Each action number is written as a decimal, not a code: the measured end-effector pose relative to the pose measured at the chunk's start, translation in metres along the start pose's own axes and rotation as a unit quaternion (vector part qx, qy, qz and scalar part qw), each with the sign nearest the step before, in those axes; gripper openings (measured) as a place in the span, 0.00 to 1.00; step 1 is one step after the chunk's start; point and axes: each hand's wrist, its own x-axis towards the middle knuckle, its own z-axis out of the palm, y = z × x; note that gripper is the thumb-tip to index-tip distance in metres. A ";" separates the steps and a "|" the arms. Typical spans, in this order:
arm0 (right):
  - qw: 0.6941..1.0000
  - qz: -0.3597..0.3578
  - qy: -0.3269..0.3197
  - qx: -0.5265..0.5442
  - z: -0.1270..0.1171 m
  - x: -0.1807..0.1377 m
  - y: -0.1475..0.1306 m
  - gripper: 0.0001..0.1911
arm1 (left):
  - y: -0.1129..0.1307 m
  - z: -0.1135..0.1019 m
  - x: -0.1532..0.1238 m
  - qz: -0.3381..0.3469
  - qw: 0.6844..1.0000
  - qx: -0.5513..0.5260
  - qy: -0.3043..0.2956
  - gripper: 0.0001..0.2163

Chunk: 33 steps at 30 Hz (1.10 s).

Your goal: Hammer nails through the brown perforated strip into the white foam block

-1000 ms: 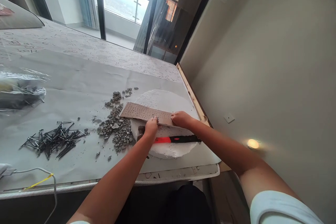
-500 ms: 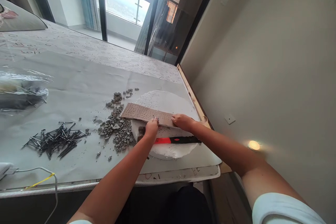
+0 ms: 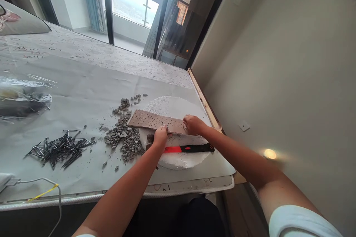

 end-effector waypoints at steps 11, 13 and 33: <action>0.966 -0.040 0.086 0.238 -0.013 0.007 -0.048 0.08 | 0.002 -0.001 -0.002 0.009 1.000 0.008 -0.022 0.09; 0.966 -0.039 0.089 0.240 -0.007 0.010 -0.053 0.08 | 0.003 -0.001 -0.003 0.009 0.999 0.008 -0.033 0.08; 0.997 0.018 0.021 0.078 -0.007 0.001 0.003 0.13 | 0.005 0.004 0.000 -0.021 1.000 -0.005 0.020 0.07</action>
